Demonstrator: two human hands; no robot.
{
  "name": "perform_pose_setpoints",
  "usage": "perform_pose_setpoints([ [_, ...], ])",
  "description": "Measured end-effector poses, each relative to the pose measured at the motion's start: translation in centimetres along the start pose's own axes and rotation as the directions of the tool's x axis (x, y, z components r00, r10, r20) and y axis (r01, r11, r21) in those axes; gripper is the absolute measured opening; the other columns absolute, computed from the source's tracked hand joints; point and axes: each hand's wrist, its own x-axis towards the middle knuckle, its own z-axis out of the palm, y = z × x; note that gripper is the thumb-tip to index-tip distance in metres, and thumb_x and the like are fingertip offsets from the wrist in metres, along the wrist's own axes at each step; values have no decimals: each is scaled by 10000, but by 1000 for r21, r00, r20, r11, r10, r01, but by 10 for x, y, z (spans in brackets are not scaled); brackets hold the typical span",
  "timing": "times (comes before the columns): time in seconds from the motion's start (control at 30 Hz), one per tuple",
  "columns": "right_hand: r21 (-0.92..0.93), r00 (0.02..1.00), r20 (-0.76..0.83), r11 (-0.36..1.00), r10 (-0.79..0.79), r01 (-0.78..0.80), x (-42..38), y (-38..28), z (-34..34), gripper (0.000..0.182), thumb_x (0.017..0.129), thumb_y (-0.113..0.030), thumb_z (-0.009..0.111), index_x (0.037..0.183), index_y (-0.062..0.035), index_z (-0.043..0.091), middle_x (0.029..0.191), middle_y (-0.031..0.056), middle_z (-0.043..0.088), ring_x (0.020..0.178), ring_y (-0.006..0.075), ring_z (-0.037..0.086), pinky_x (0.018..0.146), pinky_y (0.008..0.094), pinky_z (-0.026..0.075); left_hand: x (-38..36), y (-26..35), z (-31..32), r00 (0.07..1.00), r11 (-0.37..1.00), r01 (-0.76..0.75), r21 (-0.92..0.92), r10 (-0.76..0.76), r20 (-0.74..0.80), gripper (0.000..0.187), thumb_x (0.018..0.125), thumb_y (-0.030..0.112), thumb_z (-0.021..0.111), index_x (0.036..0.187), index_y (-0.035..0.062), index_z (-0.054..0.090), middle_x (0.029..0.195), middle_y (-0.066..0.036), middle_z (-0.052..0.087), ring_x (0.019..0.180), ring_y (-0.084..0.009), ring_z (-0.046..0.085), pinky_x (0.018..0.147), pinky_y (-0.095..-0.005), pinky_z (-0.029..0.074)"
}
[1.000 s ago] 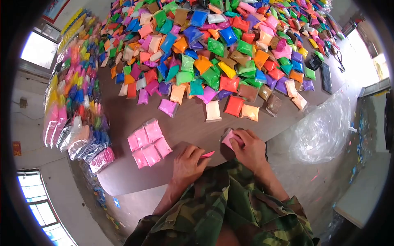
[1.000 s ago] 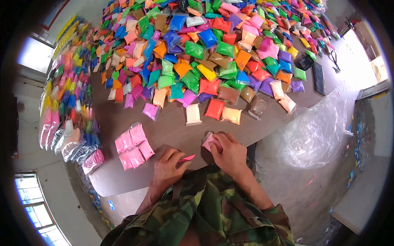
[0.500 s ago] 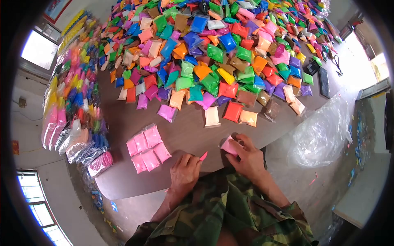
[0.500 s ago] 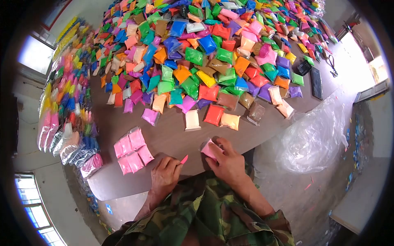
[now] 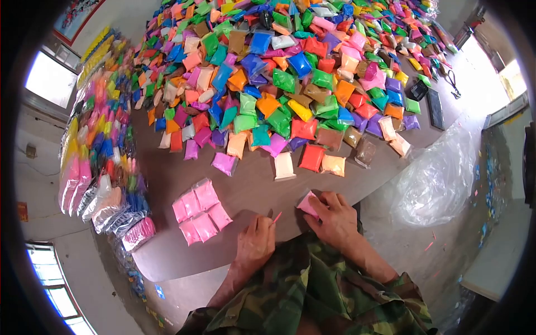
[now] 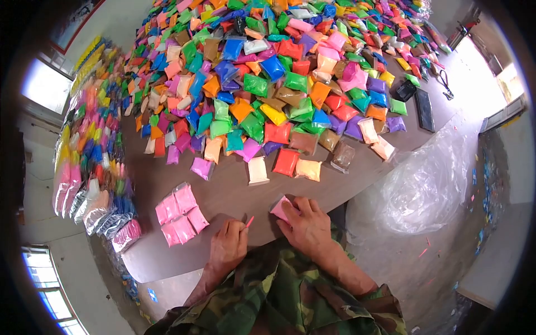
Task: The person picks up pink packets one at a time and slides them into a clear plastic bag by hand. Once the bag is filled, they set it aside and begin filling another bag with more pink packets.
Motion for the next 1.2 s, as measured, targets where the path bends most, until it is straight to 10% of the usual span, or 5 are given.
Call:
perform_pose_setpoints([
  [0.3,17,1000,-4,1000,-26,26,-3,0,0,462,771,-250,877,1190,-125,731,1092,58,646,965,276,684,734,418,594,55,27,32,993,978,-101,-182,110,39,174,1035,118,640,1196,57,618,1023,-190,703,896,-454,701,739,-542,562],
  [0.6,7,999,-11,999,-49,49,-2,1,1,448,797,-241,857,1201,-122,703,1101,65,651,973,287,692,719,424,596,81,18,43,977,978,-207,-31,208,46,112,1018,159,634,953,70,616,933,-156,655,791,-413,712,646,-511,586],
  [1.2,51,999,34,999,1,-3,-14,-10,3,440,823,-278,851,1229,-190,704,1104,66,628,954,284,697,684,419,603,46,11,18,999,999,6,-32,-7,-50,57,940,65,727,944,19,694,872,-182,705,804,-425,708,683,-476,557],
])
